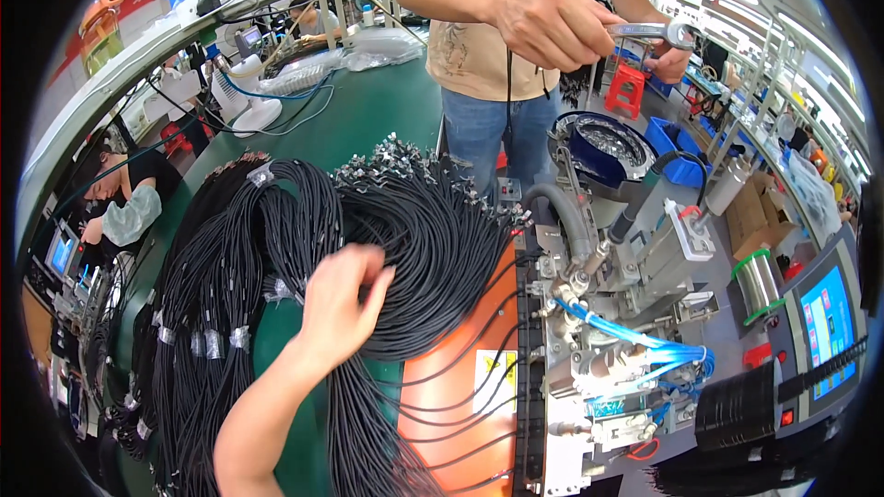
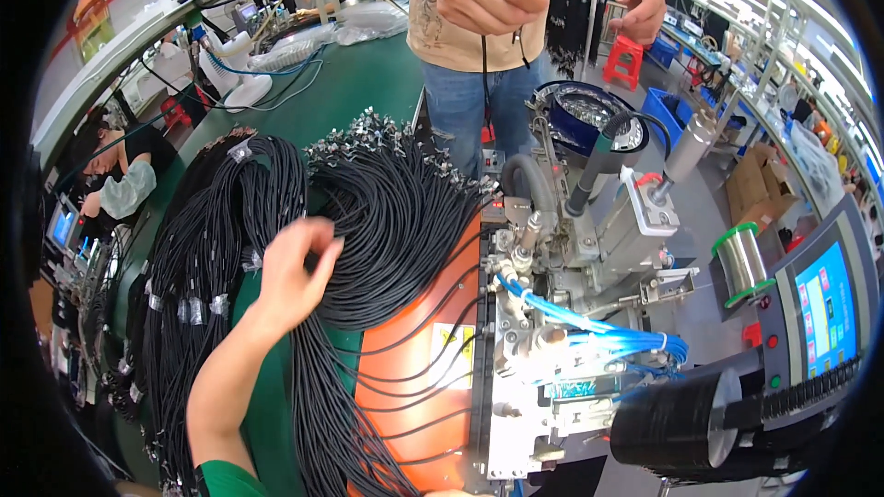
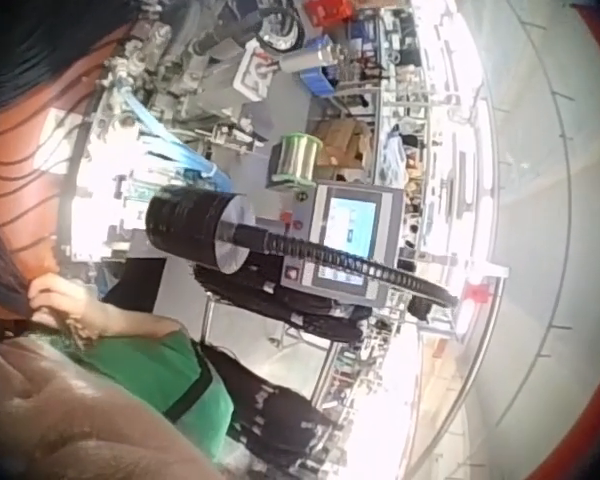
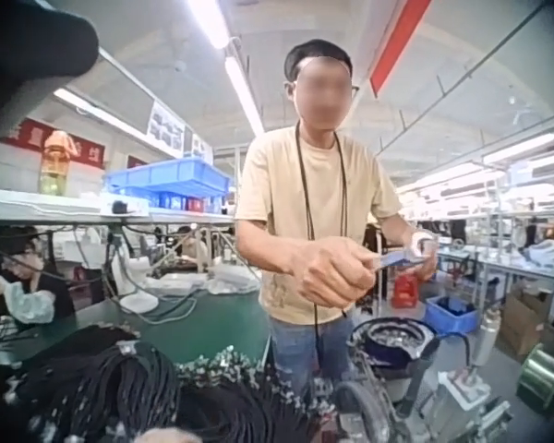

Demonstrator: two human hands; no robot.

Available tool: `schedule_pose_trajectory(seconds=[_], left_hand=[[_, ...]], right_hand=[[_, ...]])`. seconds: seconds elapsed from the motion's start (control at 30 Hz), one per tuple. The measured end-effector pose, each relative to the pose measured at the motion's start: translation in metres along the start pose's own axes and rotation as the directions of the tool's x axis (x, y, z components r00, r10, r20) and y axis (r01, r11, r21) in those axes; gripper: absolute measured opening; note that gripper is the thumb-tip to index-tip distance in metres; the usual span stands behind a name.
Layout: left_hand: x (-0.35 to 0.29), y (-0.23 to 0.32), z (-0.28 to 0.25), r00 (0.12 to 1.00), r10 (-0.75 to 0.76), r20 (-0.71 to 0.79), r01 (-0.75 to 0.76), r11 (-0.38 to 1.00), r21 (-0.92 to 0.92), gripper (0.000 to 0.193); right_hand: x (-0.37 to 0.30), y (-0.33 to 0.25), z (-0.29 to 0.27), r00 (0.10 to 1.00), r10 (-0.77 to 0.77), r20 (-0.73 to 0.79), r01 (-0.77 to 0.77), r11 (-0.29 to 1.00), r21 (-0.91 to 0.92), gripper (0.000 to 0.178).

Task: The recorder is organizing bundles of black cables and inserting wire ends into a specialized terminal crimping or processing machine.

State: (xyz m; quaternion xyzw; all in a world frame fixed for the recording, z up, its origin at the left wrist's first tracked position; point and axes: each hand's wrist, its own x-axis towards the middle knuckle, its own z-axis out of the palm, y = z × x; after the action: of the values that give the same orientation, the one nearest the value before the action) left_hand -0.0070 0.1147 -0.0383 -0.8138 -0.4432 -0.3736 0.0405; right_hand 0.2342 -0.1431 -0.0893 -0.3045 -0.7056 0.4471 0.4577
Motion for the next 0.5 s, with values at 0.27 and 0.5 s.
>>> schedule_pose_trajectory(seconds=[0.27,0.5], left_hand=[[-0.203,0.076,-0.123,0.703,-0.387,0.596,0.402,0.908,0.115,0.008],[-0.288,0.105,-0.169,0.712,-0.433,0.552,0.237,0.889,0.392,0.011]], right_hand=[[0.003,-0.003,0.002,0.999,-0.03,0.021,0.031,0.998,-0.046,0.023],[0.003,0.003,0.007,0.985,-0.164,0.045,0.17,0.958,-0.231,0.028]])
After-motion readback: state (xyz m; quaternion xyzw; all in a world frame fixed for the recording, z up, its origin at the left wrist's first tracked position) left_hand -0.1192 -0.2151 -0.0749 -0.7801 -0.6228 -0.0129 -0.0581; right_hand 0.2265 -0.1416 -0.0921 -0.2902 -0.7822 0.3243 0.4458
